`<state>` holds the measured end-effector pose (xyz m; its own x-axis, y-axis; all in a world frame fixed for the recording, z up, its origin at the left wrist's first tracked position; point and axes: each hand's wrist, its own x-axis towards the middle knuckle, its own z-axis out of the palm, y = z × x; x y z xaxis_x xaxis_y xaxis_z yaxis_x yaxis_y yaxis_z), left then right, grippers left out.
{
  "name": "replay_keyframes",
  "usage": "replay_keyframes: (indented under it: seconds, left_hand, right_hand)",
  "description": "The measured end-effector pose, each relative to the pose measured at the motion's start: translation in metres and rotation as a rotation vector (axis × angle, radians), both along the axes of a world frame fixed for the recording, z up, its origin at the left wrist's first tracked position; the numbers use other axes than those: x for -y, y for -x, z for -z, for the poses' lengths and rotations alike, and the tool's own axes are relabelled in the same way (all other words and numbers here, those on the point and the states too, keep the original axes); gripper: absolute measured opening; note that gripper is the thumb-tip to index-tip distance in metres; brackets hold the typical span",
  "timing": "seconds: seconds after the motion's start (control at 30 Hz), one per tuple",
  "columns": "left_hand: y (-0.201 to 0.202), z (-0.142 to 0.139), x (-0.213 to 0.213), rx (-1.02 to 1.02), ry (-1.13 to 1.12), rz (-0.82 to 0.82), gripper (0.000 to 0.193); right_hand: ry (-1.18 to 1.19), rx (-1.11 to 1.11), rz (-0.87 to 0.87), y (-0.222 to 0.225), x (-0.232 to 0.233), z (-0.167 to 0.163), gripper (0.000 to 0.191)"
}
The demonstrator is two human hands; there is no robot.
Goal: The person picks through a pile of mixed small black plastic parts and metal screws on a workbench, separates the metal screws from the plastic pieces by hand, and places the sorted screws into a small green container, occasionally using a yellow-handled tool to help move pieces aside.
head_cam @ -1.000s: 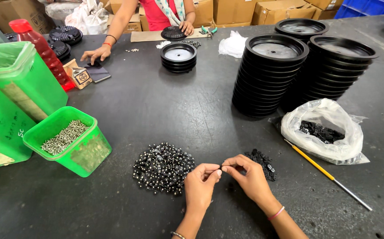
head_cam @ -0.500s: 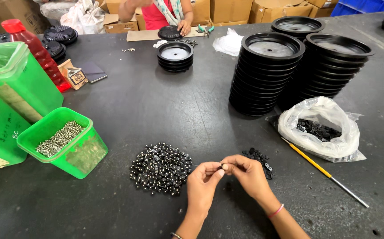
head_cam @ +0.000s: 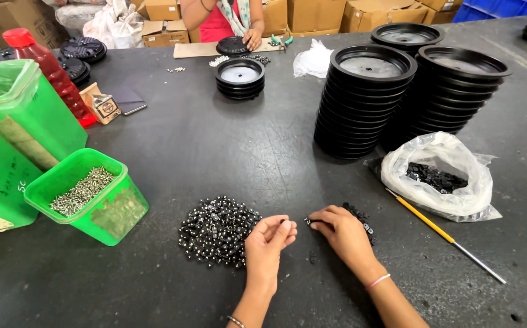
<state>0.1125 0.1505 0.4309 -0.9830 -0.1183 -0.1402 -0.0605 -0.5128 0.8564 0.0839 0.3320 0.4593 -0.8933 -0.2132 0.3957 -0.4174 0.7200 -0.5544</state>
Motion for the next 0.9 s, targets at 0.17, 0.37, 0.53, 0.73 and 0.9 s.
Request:
replay_keyframes:
  seconds: [0.17,0.37,0.53,0.73,0.9]
  left_hand:
    - [-0.001,0.001,-0.005,0.012,0.160,0.032,0.026]
    - [-0.001,0.004,-0.010,0.011,0.243,0.028,0.027]
    - [-0.004,0.000,-0.007,0.047,0.289,-0.002,0.020]
    - [-0.005,-0.006,-0.004,0.066,0.307,-0.012,0.017]
    - [0.001,-0.004,-0.006,0.035,0.285,0.002,0.016]
  right_hand:
    - [-0.102,-0.046,0.006,-0.002,0.004,-0.003,0.016]
    - [-0.209,-0.052,0.008,-0.004,0.005,-0.005,0.014]
    - [-0.027,0.120,0.090,-0.005,0.007,-0.001,0.015]
    - [0.498,0.301,-0.061,-0.007,0.007,0.008,0.016]
    - [0.479,0.266,-0.111,-0.003,0.008,0.012,0.015]
